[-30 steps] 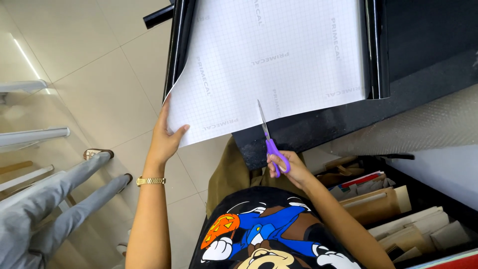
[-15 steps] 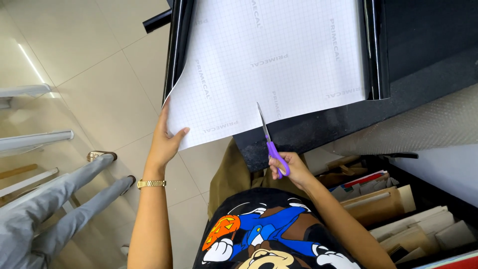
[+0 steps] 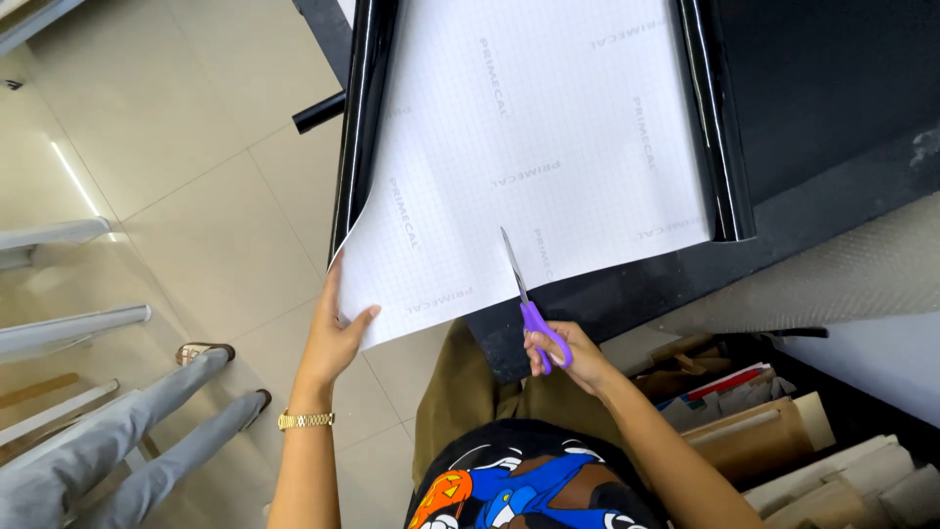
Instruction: Unrolling a sheet of black vinyl and cutting it to size using scissors on a workbench
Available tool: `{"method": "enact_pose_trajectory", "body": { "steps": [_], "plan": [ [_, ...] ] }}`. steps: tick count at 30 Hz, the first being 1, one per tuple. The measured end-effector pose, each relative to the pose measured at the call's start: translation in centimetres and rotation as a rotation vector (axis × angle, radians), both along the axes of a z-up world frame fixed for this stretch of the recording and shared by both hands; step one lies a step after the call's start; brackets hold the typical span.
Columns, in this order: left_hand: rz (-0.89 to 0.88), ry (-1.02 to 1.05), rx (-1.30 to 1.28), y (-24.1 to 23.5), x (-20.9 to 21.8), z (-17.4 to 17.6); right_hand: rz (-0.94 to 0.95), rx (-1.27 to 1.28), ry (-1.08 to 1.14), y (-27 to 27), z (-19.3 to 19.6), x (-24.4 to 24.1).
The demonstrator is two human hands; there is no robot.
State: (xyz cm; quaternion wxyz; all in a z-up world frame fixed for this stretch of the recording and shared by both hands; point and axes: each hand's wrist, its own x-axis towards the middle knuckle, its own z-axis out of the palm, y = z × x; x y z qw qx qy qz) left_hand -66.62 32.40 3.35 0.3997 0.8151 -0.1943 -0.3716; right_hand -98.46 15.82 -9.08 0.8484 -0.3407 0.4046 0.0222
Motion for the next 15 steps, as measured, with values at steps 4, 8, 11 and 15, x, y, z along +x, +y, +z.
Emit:
{"method": "enact_pose_trajectory", "body": {
  "steps": [4, 8, 11, 15],
  "plan": [
    [0.005, 0.013, 0.008, 0.0, 0.1, 0.0, -0.017, -0.021, 0.026, 0.5, 0.1, 0.1],
    [0.01, 0.022, 0.008, -0.1, 0.3, 0.0, -0.031, -0.04, 0.048, 1.0, 0.1, 0.4],
    [0.022, 0.034, 0.028, -0.3, 0.4, 0.0, -0.037, -0.03, 0.07, 0.8, 0.3, 0.4],
    [0.034, 0.052, 0.039, -0.7, 0.5, 0.5, -0.019, -0.039, 0.093, 0.3, 0.9, 0.4]
  ]
}}
